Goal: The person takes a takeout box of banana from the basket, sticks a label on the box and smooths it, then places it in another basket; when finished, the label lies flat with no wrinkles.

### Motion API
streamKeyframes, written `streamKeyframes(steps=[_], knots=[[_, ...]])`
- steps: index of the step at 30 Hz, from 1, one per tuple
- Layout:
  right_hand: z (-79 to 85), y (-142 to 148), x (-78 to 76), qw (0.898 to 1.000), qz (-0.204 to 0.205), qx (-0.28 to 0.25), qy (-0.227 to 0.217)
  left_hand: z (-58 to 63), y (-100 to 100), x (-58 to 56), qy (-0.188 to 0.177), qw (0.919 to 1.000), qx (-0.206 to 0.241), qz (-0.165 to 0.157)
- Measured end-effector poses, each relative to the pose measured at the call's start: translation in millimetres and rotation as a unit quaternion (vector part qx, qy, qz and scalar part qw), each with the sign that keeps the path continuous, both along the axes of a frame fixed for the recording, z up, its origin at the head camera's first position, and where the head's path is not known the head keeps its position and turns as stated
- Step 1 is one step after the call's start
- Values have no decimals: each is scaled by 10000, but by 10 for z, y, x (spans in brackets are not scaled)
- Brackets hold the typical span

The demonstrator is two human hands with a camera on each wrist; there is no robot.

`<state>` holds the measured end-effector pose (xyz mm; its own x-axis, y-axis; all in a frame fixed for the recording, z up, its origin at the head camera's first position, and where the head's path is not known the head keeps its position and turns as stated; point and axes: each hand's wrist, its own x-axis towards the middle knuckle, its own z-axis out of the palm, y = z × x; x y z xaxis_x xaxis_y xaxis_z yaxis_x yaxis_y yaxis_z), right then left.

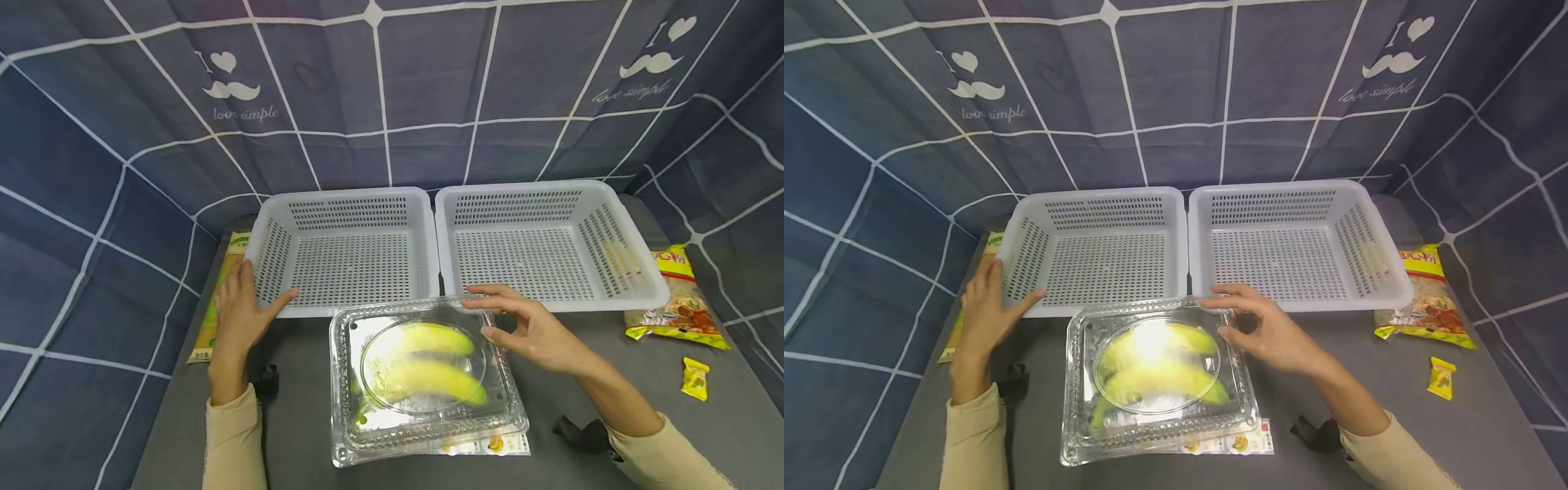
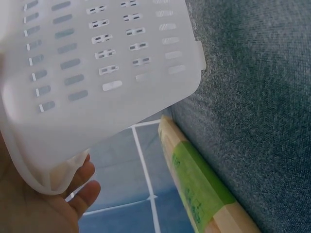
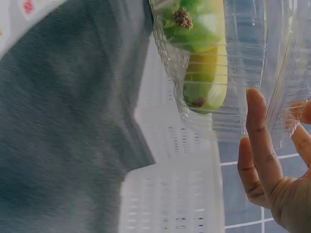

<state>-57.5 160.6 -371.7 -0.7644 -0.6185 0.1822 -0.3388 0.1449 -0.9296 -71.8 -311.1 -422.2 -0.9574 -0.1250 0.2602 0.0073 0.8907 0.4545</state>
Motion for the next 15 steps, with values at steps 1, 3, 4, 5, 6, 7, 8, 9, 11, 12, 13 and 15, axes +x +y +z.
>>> streamKeyframes(steps=[1, 3, 4, 5, 6, 7, 8, 9, 11, 12, 13, 15], knots=[[-27, 14, 36, 10000, -51, -28, -24, 0, -3, -3, 7, 10000, 7, 1], [-82, 33, 92, 9999, -166, -42, -8, 0, -8, -5, -2, 10000, 27, 4], [-107, 39, 116, 9998, -216, -44, 2, -1, -10, -4, -17, 10000, 37, 14], [-131, 45, 137, 9996, -263, -38, 21, -2, -12, 0, -41, 10000, 51, 18], [-155, 50, 158, 9995, -297, -47, 56, -5, -14, 3, -69, 10000, 59, 21], [-175, 54, 180, 9994, -326, -80, 70, -7, -13, 6, -107, 9999, 59, 26], [-199, 58, 205, 9993, -350, -115, 97, -7, -12, 9, -147, 9999, 58, 31], [-223, 60, 233, 9991, -366, -170, 102, -6, -9, 12, -180, 9998, 60, 41], [-277, 64, 294, 9988, -397, -275, 59, -5, -4, 13, -247, 9997, 54, 44], [-305, 65, 327, 9987, -409, -316, 14, -4, -1, 11, -263, 9996, 50, 40], [-335, 66, 360, 9985, -413, -352, -33, -2, 2, 7, -270, 9996, 47, 36], [-400, 72, 416, 9983, -420, -364, -150, 5, 9, -4, -271, 9996, 48, 23]])
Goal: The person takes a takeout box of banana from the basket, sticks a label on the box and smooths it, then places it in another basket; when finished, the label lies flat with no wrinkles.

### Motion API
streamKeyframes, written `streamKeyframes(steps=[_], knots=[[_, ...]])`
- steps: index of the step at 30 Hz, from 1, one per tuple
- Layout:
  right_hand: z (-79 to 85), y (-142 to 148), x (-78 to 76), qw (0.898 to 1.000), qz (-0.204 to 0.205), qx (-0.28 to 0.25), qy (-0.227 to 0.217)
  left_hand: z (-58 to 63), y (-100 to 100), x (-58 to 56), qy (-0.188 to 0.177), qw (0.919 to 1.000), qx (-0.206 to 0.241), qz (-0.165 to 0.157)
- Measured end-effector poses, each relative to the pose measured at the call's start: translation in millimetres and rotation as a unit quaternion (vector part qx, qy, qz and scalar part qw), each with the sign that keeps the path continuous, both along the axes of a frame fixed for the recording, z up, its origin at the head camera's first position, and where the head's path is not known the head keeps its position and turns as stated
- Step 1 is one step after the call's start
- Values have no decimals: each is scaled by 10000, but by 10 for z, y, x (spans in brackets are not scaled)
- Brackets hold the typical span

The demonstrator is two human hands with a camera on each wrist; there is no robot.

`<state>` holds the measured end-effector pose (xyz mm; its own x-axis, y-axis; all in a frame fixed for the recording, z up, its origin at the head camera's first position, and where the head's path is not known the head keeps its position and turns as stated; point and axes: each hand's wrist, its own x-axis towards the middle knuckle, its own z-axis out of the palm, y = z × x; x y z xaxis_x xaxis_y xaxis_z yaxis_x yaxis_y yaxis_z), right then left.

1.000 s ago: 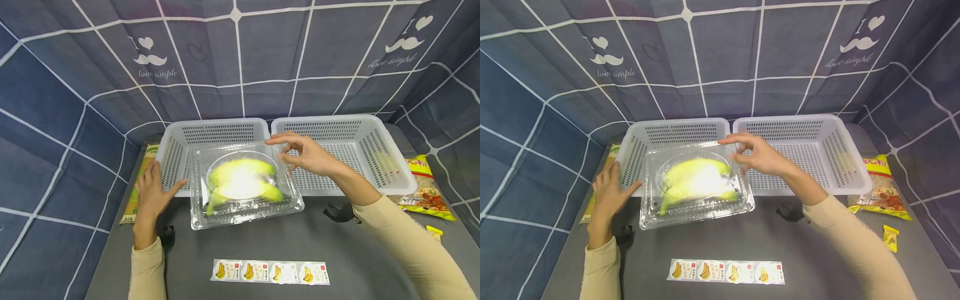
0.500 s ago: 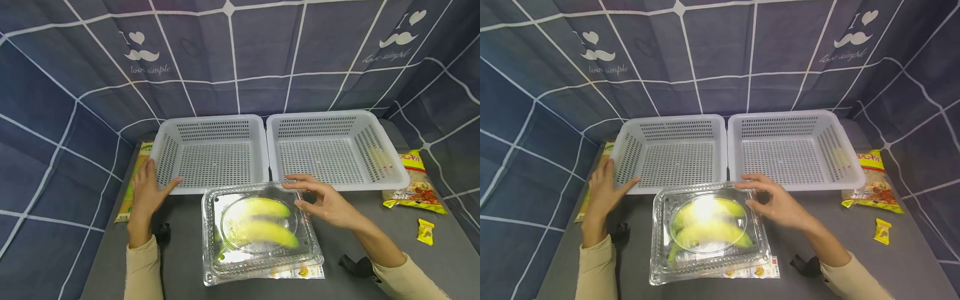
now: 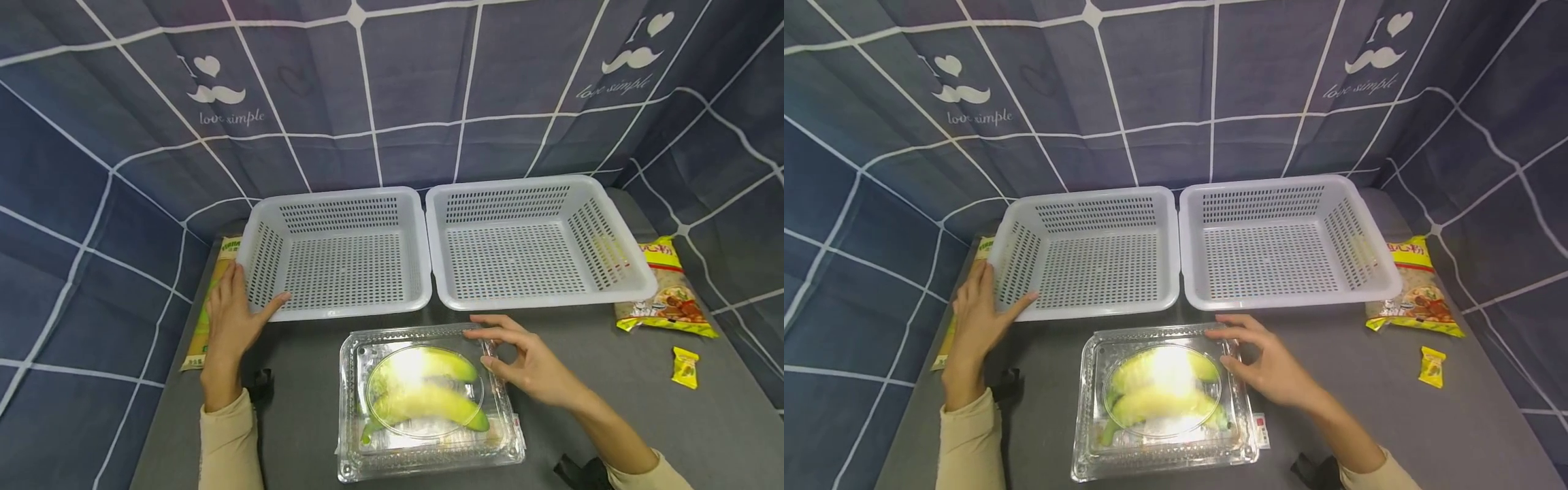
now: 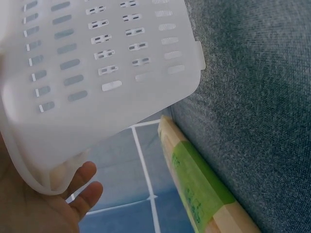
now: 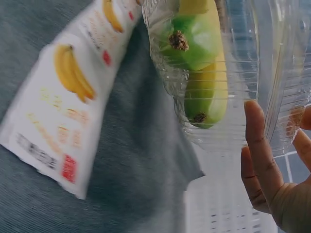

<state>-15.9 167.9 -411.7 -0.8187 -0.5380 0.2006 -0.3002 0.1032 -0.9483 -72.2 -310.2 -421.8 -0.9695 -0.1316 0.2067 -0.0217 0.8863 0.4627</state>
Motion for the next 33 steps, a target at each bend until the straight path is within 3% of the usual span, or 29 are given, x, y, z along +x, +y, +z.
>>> streamKeyframes(steps=[9, 20, 33], knots=[[-245, 51, -31, 9982, -405, 407, -170, 35, -10, -5, -214, 9997, -58, 44], [-340, 82, -127, 9934, -853, 757, 72, 42, 7, -3, -178, 9998, -40, -8], [-341, 104, -171, 9950, -645, 745, -172, 21, -5, -28, -33, 10000, -28, -2]])
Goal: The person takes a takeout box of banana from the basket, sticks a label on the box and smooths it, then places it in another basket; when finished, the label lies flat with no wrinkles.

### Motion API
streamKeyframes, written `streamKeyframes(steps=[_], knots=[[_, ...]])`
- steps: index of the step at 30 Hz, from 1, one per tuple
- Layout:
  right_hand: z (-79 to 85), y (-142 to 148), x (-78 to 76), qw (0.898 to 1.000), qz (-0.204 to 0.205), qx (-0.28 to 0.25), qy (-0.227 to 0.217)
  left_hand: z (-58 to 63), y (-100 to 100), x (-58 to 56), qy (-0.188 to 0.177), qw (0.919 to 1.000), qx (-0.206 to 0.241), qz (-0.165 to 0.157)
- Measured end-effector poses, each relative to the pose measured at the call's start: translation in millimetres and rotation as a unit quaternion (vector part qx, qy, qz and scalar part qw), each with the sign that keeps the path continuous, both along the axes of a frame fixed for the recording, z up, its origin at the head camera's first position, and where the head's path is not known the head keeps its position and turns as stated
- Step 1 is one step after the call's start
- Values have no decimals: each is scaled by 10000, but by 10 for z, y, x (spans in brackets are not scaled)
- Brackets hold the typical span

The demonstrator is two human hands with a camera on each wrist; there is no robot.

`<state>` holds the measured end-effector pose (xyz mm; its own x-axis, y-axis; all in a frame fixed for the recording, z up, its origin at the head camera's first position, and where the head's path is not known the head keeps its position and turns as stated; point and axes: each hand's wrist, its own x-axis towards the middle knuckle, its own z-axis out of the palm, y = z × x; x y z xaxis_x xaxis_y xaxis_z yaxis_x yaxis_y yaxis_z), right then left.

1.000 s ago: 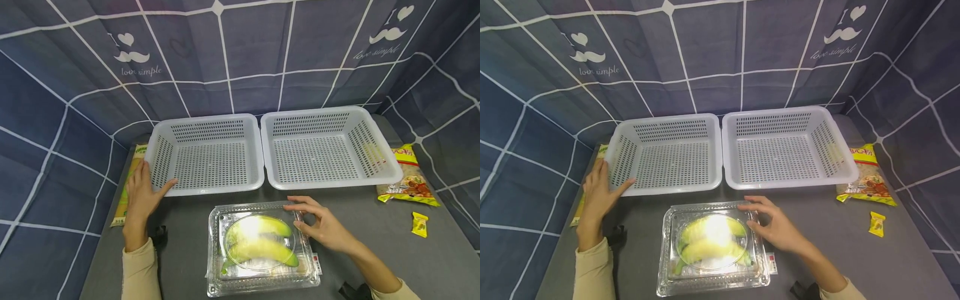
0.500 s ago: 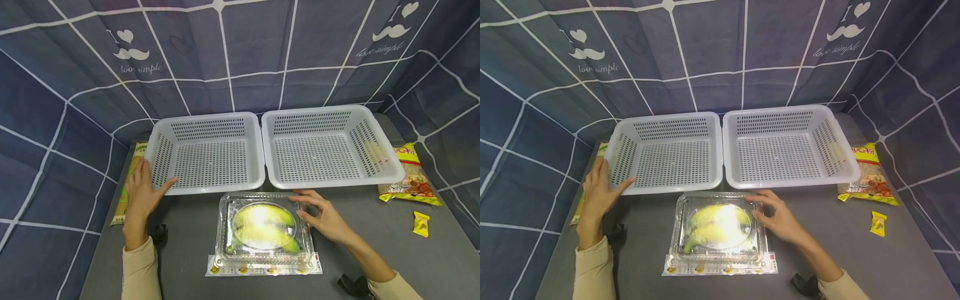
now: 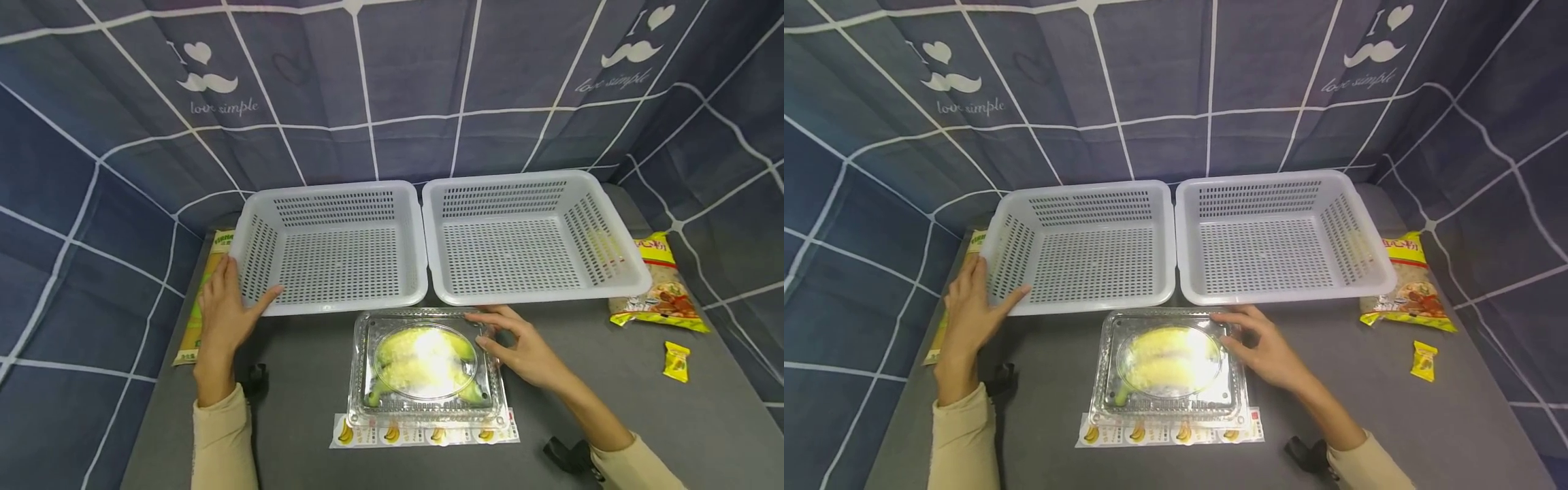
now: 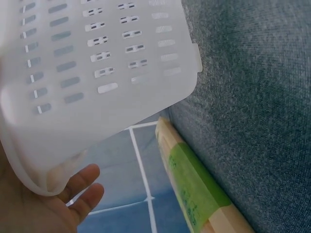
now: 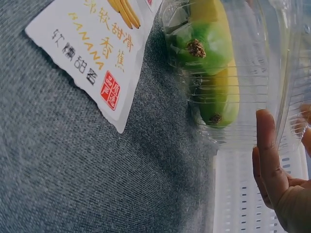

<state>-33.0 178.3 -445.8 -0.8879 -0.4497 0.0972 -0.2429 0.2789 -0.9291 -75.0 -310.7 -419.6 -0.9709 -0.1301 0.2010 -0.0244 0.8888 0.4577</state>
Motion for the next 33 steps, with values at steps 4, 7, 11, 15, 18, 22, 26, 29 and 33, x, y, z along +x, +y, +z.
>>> streamKeyframes(steps=[4, 7, 11, 15, 18, 22, 26, 29, 33], knots=[[-4, -2, -27, 10000, 42, 8, 3, 8, -10, -8, 51, 10000, -12, 41], [4, -7, -43, 9999, 45, 21, -163, 21, 2, 15, 157, 9998, -75, 16], [16, -20, -60, 9991, 126, 19, -395, 92, 75, 171, 451, 9989, -82, -135], [10, -22, -59, 9990, 185, -29, -396, 171, 246, 478, 718, 9955, 35, -615], [-1, 2, -38, 9996, 121, -47, -242, 132, 416, 780, 770, 9868, 307, -1393], [4, 48, -7, 9997, 31, -70, -214, -28, 613, 1172, 374, 9689, 799, -2312], [17, 70, 10, 9994, 6, -79, -337, -217, 733, 1438, -476, 9561, 1110, -2669], [16, 68, 15, 9993, 12, -70, -367, -350, 790, 1570, -1161, 9391, 1337, -2946], [8, 60, 21, 9993, -72, -46, -351, -484, 853, 1675, -1844, 9084, 1587, -3400]])
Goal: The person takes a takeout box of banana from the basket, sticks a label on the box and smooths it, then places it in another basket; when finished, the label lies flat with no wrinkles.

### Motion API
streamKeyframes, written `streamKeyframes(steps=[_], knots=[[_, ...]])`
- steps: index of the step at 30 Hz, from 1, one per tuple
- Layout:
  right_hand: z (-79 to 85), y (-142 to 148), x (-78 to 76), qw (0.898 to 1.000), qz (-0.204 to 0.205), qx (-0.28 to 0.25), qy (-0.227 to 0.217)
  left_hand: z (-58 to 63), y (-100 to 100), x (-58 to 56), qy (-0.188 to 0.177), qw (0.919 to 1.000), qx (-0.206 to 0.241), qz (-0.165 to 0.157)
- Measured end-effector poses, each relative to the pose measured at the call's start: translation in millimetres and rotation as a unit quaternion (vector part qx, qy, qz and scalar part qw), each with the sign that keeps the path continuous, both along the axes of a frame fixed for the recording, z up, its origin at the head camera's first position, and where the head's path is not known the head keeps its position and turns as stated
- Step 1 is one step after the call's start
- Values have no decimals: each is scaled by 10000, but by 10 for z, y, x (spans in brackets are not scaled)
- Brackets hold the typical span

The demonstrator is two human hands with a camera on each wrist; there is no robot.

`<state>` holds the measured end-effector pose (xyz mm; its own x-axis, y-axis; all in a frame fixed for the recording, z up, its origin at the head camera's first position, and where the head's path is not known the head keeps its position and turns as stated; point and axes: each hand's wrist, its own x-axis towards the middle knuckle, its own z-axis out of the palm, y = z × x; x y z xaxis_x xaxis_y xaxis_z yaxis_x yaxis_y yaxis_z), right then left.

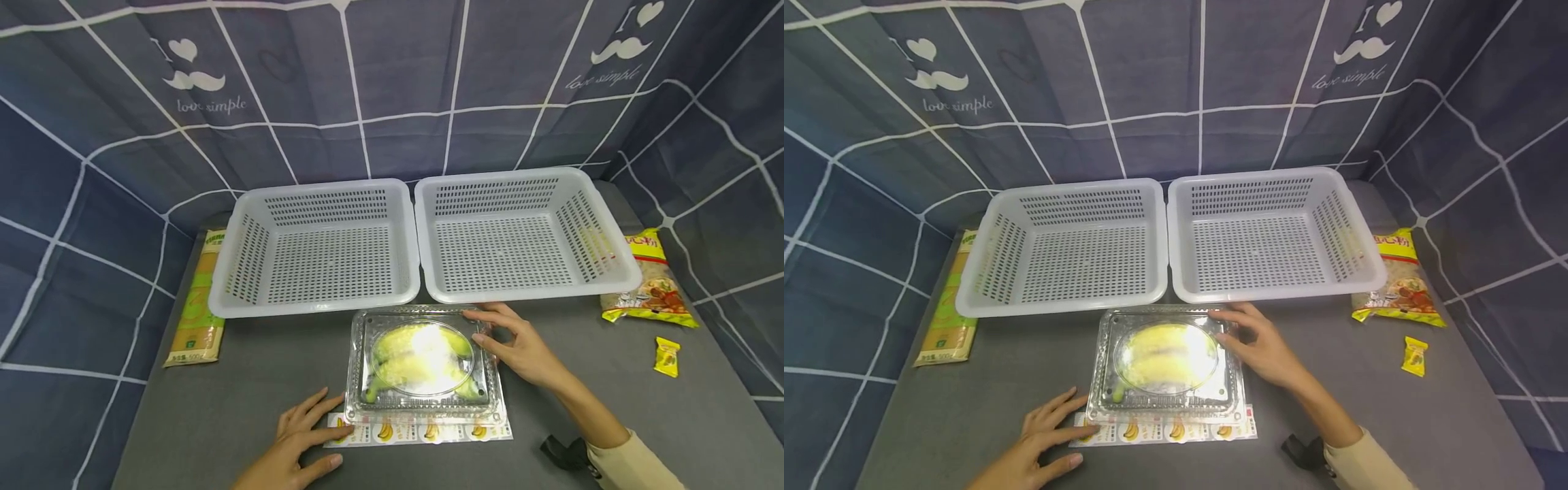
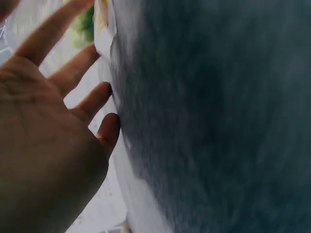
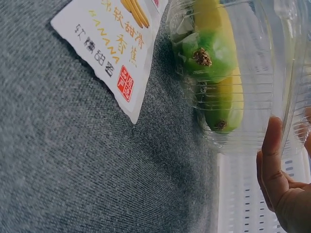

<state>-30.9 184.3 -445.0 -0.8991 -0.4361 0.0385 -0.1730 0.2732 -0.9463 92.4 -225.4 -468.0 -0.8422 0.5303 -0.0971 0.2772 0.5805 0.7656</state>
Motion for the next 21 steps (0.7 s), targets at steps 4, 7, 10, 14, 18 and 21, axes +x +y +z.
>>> streamKeyframes(steps=[4, 7, 10, 14, 18, 21], knots=[[-4, -5, 6, 10000, -63, -21, 40, -40, 40, 36, -151, 9997, 28, -185], [-10, 2, 7, 9999, -49, -55, 93, -27, 77, 43, 82, 9997, -68, -202], [-10, 12, 5, 9999, 4, -65, 108, 4, 121, 51, 176, 9994, -192, -208], [-5, 15, 2, 10000, 38, -15, 47, -1, 133, 55, 111, 9994, -219, -230], [-1, 18, 12, 10000, 9, -36, 12, 15, 99, 5, -697, 9949, 452, -564], [6, 29, 25, 9999, 18, -112, 4, 84, 70, -44, -1410, 9759, 1364, -958]])
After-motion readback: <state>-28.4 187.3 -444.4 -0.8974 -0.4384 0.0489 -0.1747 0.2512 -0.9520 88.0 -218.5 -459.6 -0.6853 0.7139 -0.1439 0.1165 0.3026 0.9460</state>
